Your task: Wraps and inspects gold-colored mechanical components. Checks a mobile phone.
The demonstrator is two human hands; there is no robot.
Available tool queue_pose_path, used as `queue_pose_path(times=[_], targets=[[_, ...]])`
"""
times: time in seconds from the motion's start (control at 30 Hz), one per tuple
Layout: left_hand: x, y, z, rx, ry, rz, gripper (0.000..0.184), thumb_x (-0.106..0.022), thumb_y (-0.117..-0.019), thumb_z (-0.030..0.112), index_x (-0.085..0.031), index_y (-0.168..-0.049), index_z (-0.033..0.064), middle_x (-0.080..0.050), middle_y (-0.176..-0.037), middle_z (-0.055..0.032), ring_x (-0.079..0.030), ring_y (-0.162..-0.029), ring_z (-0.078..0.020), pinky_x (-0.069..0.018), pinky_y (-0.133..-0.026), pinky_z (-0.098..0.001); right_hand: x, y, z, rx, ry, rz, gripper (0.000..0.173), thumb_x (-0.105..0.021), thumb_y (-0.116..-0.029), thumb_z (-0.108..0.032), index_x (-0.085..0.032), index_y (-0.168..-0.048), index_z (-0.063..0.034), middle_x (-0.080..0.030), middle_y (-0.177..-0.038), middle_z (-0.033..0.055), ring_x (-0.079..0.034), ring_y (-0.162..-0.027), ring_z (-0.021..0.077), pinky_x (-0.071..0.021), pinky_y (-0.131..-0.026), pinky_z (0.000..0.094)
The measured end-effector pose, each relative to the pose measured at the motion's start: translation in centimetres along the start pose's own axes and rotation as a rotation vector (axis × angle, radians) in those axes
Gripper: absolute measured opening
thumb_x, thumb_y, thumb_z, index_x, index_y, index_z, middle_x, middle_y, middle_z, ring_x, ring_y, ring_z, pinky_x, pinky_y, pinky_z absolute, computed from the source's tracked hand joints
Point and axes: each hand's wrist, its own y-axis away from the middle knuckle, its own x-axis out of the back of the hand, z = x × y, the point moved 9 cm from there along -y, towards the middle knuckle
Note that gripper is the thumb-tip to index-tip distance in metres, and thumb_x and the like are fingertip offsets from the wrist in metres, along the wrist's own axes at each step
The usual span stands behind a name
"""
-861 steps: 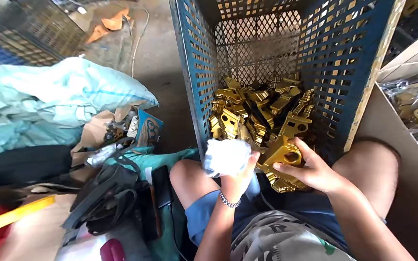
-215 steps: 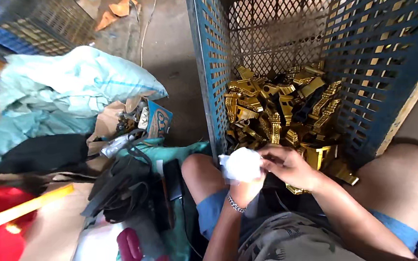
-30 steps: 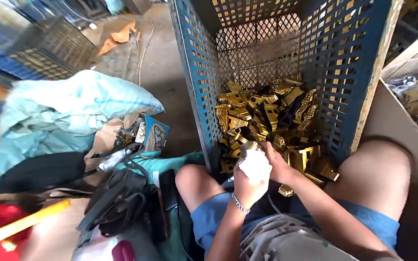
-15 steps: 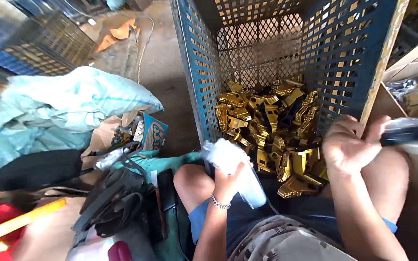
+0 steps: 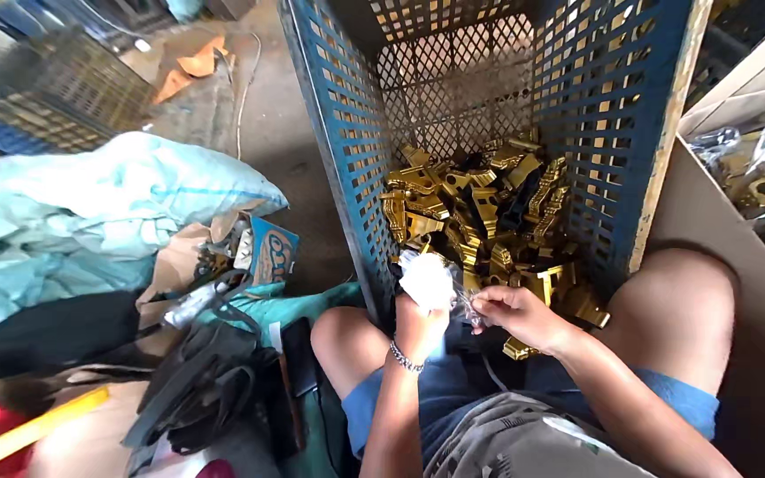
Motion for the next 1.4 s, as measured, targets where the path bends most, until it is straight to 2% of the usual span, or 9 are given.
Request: queue_pose_path(times=[0.13,0.3,0.57,0.67,0.8,0.97,1.07,1.17,1.4], targets=[[-0.5,0.4,2.0,-0.102,0.088,0.008,0.028,-0.076,-0.0845,0.009,-0.066,-0.101,-0.012,-0.073,-0.09,-0.0071,-0.069,-0.086,-0.0018,-0.0578,-0.084,-0.0207,0.0,0.2,-0.3,0.034,-0.005,-0.027,0.018,-0.071,-0.0933,-0.012,-0.059,-0.08,-0.0133,-0.062,-0.063,-0.0101,-0.057,-0.048,-0.0004,-0.0505,-0.048,0.0167],[4.1,-1.0,-1.5,0.015,-0.21,0.278,0.031,-0.067,-0.0871,0.01,-0.068,-0.106,-0.0147,-0.074,-0.091,-0.0181,-0.073,-0.083,-0.02,-0.0586,-0.082,-0.0393,-0.3,-0.2,-0.9,0.061,-0.108,-0.078,0.007,-0.066,-0.0947,-0.002,-0.066,-0.09,-0.007,-0.071,-0.076,-0.0055,-0.069,-0.063,0.0061,-0.0622,-0.065,0.0243],[0.8,1.6,0.5,0.062,0.434,-0.065,0.035,-0.083,-0.0687,-0.003,-0.066,-0.098,0.0054,-0.068,-0.087,0.0098,-0.065,-0.083,0.0018,-0.0567,-0.079,-0.0187,-2.1,-1.6,-4.1,0.261,0.095,-0.278,0.033,-0.088,-0.0745,-0.016,-0.056,-0.065,-0.0168,-0.06,-0.063,-0.014,-0.053,-0.053,-0.0076,-0.0433,-0.048,0.0129],[3.7,1.1,-1.9,0.007,0.233,0.101,0.033,-0.075,-0.0719,-0.007,-0.063,-0.103,-0.0049,-0.068,-0.085,0.0063,-0.065,-0.08,0.0018,-0.0567,-0.078,-0.0178,4.8,-6.4,-4.3,0.116,0.263,0.067,0.02,-0.077,-0.0884,-0.016,-0.063,-0.08,-0.0042,-0.066,-0.068,-0.0005,-0.061,-0.056,0.0063,-0.054,-0.056,0.0251],[4.7,0.9,-1.8,0.022,0.307,0.233,0.028,-0.069,-0.0768,-0.009,-0.063,-0.104,-0.0054,-0.073,-0.09,0.0013,-0.07,-0.085,-0.0037,-0.0596,-0.079,-0.0218,12.3,-15.1,-0.5,-0.122,0.682,0.518,0.068,-0.077,-0.0926,-0.038,-0.052,-0.138,0.0049,-0.045,-0.146,0.0324,-0.051,-0.128,0.0512,-0.0449,-0.101,0.0668],[5.6,0.5,-1.0,-0.014,0.252,0.37,0.026,-0.078,-0.0787,0.001,-0.065,-0.1,-0.0046,-0.071,-0.089,0.0009,-0.068,-0.085,-0.0026,-0.0591,-0.081,-0.0209,12.0,-17.4,-1.2,-0.133,0.978,0.494,0.066,-0.077,-0.0906,-0.027,-0.05,-0.141,0.0037,-0.059,-0.131,0.0335,-0.058,-0.12,0.0535,-0.046,-0.095,0.0708],[5.2,0.1,-1.3,-0.013,0.289,0.35,0.022,-0.075,-0.0833,0.0,-0.064,-0.101,-0.006,-0.071,-0.088,0.0001,-0.07,-0.083,-0.005,-0.0605,-0.08,-0.0238,13.0,-12.7,-4.0,0.095,0.707,0.607,0.057,-0.074,-0.0903,-0.013,-0.052,-0.14,0.0025,-0.068,-0.113,0.0293,-0.069,-0.1,0.0458,-0.0536,-0.085,0.0655],[3.6,-0.4,-1.7,-0.043,0.191,0.275,0.026,-0.076,-0.0832,0.003,-0.066,-0.104,-0.0091,-0.073,-0.094,-0.0057,-0.07,-0.089,-0.0059,-0.0589,-0.086,-0.0242,13.7,-6.9,-2.7,0.16,-0.169,0.671,0.047,-0.05,-0.1008,-0.007,-0.045,-0.147,-0.0105,-0.063,-0.118,0.0065,-0.066,-0.097,0.0149,-0.057,-0.083,0.0342],[1.9,-0.8,0.2,-0.242,-0.1,0.35,0.027,-0.077,-0.0783,0.007,-0.07,-0.098,-0.0102,-0.074,-0.088,-0.0127,-0.072,-0.085,-0.0074,-0.0586,-0.083,-0.0231,12.7,-3.8,-1.6,0.12,-0.924,0.478,0.059,-0.01,-0.1087,-0.046,-0.057,-0.122,-0.0118,-0.069,-0.094,0.0087,-0.065,-0.066,0.0152,-0.0565,-0.059,0.0295]])
